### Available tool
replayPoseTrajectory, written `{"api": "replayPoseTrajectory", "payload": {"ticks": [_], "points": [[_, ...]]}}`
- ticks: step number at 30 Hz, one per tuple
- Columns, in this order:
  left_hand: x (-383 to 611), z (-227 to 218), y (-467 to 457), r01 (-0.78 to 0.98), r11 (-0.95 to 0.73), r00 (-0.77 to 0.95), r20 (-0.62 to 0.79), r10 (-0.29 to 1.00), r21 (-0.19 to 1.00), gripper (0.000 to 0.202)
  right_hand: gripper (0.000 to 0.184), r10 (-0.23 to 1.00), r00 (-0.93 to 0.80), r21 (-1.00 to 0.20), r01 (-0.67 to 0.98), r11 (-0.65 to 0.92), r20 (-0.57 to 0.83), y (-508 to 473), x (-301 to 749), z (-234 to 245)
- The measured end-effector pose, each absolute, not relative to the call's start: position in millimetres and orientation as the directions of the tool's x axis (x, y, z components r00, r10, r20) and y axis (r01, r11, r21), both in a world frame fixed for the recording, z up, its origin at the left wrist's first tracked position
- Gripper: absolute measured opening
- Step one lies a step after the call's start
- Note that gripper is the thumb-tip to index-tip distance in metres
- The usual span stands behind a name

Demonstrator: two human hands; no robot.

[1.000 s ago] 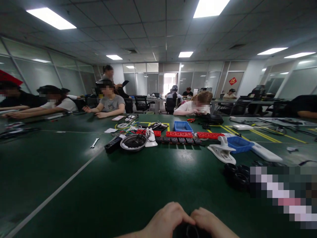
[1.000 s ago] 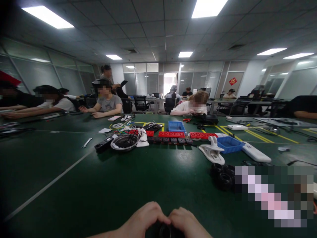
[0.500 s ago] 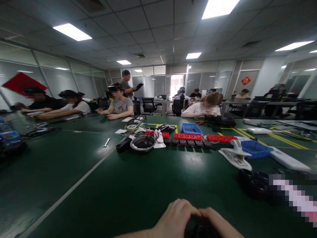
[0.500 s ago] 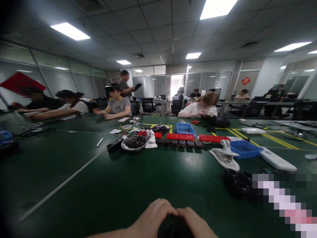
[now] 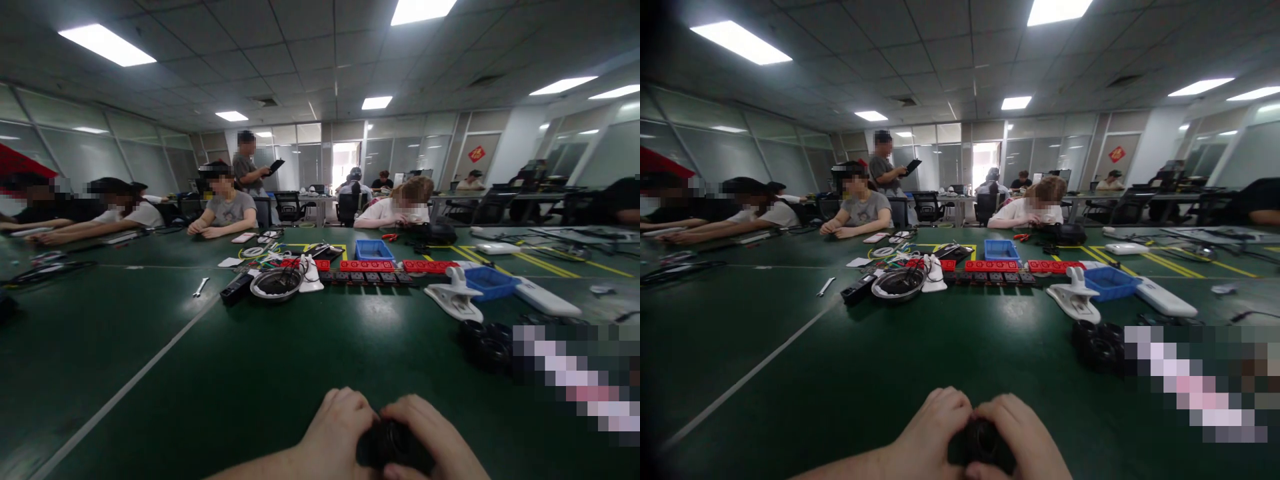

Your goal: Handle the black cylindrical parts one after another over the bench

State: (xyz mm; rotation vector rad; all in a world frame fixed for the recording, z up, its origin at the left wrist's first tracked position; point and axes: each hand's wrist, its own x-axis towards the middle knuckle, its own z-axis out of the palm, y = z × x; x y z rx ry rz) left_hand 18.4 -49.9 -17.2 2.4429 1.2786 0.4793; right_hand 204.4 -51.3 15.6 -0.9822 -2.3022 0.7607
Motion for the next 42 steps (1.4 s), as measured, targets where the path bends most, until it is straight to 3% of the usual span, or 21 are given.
{"api": "replayPoseTrajectory", "payload": {"ticks": [4,9,17,22,26,28,31,33,35,42], "points": [[19.9,-3.1,-57.2,0.736,-0.403,0.406,0.122,0.906,0.544,0.04,0.025,0.855,-0.363,-0.72,0.468,0.511,0.371,-50.0,212.4,16.2],[20.6,3.5,-56.2,0.8,-0.304,0.311,0.076,0.947,0.518,0.027,0.027,0.913,-0.099,-0.828,0.39,0.402,0.397,-38.7,217.8,7.9],[18.2,14.7,-55.3,0.791,-0.308,0.349,0.024,0.937,0.529,0.035,0.025,0.945,-0.133,-0.804,0.498,0.326,0.3,-32.2,218.7,5.1],[15.9,15.4,-53.1,0.763,-0.343,0.397,0.021,0.918,0.549,0.021,0.031,0.958,-0.157,-0.766,0.575,0.287,0.24,-26.8,219.8,-7.2],[18.1,11.8,-52.7,0.759,-0.357,0.412,0.024,0.911,0.545,0.026,0.037,0.939,-0.123,-0.698,0.639,0.324,0.322,-27.1,220.8,0.8],[19.4,10.6,-54.5,0.748,-0.377,0.429,0.035,0.903,0.546,0.03,0.029,0.926,-0.11,-0.665,0.666,0.338,0.361,-33.0,220.6,15.2],[20.5,8.3,-57.3,0.737,-0.407,0.45,0.058,0.891,0.54,0.037,0.016,0.954,-0.245,-0.654,0.696,0.297,0.173,-48.9,217.3,37.0],[20.6,4.5,-57.7,0.744,-0.423,0.447,0.085,0.89,0.518,0.04,0.028,0.937,-0.348,-0.602,0.756,0.259,-0.033,-60.8,212.0,43.5],[20.4,-1.0,-57.0,0.749,-0.448,0.45,0.12,0.885,0.488,0.041,0.042,0.917,-0.369,-0.528,0.815,0.241,-0.15,-70.5,204.4,42.1],[18.4,-8.6,-55.1,0.721,-0.554,0.534,0.177,0.827,0.416,0.046,0.018,0.937,-0.311,-0.347,0.906,0.241,-0.162,-80.6,181.1,28.6]]}}
